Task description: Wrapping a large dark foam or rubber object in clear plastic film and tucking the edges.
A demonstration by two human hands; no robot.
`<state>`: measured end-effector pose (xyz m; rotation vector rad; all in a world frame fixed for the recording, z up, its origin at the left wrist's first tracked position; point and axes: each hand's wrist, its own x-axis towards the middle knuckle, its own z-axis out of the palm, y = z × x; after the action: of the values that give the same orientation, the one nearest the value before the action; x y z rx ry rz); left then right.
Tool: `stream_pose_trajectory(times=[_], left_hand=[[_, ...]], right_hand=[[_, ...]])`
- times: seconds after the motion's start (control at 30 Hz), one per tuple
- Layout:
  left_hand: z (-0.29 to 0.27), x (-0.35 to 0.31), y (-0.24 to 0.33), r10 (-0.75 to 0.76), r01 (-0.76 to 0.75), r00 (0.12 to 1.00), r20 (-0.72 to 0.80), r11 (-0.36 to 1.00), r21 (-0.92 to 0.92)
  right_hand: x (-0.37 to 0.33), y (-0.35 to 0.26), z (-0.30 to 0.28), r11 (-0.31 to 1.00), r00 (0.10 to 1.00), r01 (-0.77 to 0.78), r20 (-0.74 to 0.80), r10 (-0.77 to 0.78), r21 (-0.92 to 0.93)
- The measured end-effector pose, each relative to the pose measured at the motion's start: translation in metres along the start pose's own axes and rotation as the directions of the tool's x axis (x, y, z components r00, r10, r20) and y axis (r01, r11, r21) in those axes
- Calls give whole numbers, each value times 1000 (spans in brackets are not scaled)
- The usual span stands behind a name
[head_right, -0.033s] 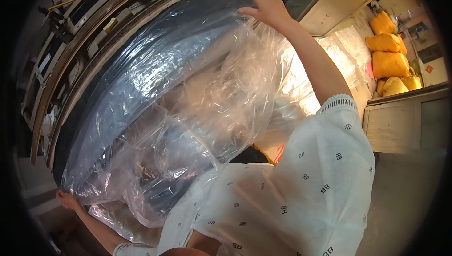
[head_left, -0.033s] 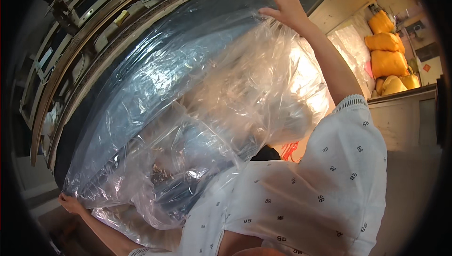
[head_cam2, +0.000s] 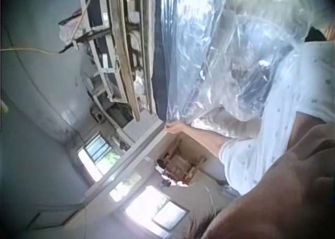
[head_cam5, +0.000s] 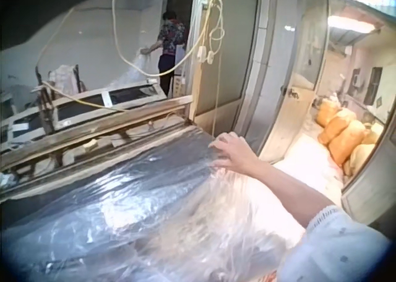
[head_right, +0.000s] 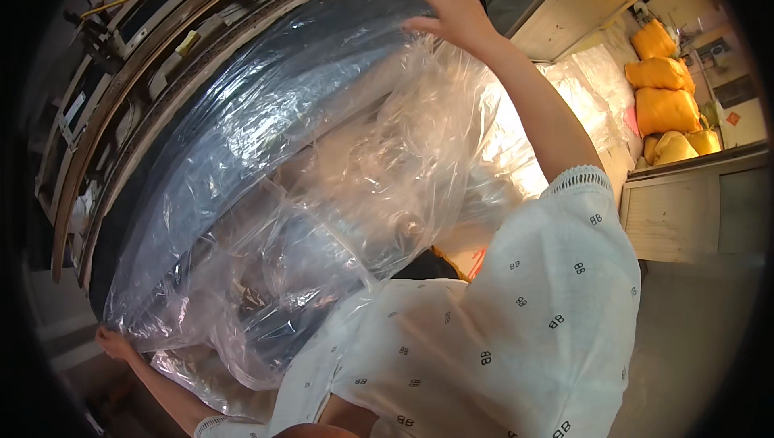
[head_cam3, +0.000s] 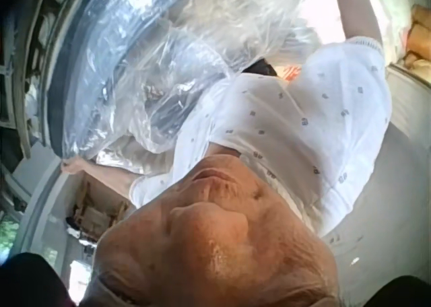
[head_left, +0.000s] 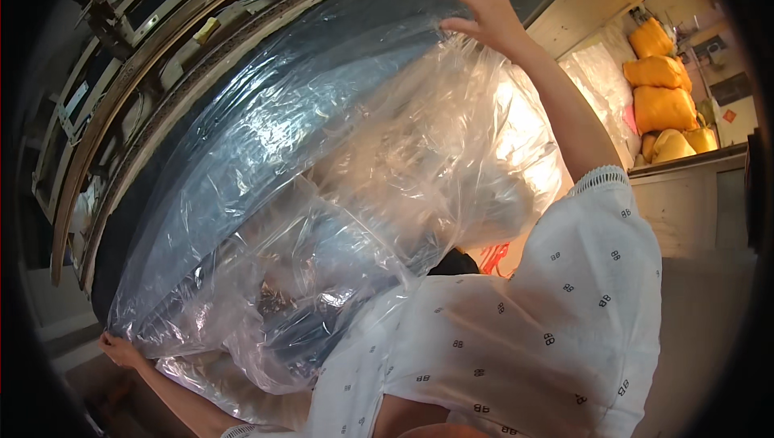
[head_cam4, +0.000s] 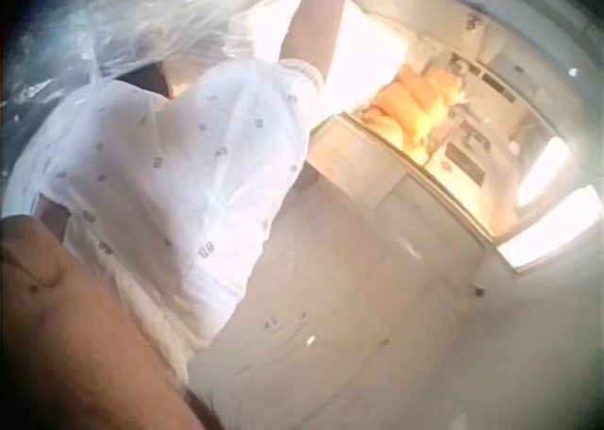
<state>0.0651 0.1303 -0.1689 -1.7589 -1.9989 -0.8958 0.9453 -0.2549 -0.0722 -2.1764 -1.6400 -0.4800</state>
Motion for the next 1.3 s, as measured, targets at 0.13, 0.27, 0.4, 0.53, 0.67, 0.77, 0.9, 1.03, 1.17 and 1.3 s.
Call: stream_pose_trajectory(times=[0.13,0.27,0.4,0.53,0.67,0.77,0.9,1.03,1.17,1.3], left_hand=[[0,3,-5,-24,26,1000,-20,998,55],[-2,0,-2,-8,9,1000,-16,999,41],[-4,0,-7,-54,54,999,-9,998,19],[-3,3,-10,-52,50,998,-48,998,-39],[-48,-6,-44,-286,272,957,45,834,-481],[-102,-20,-70,-356,409,911,209,709,-575],[-172,-56,-112,-391,443,891,230,645,-622],[-201,-117,-126,-379,500,865,330,585,-638],[-200,-162,-121,-362,558,829,425,530,-638],[-180,-112,-108,-523,666,745,415,537,-518]], right_hand=[[-14,-16,26,976,997,77,10,-81,202],[-4,-20,25,676,960,-281,203,195,681],[30,-27,24,427,858,-513,425,288,745],[75,-29,81,831,976,-191,10,218,523],[95,-51,106,931,973,-205,-39,227,301],[98,-53,110,939,984,-148,-53,173,311],[102,-54,111,942,994,-94,-28,109,324],[103,-50,118,928,989,-138,4,146,346],[116,-28,138,918,997,-63,-8,72,391],[148,-17,117,695,999,36,-15,-37,718]])
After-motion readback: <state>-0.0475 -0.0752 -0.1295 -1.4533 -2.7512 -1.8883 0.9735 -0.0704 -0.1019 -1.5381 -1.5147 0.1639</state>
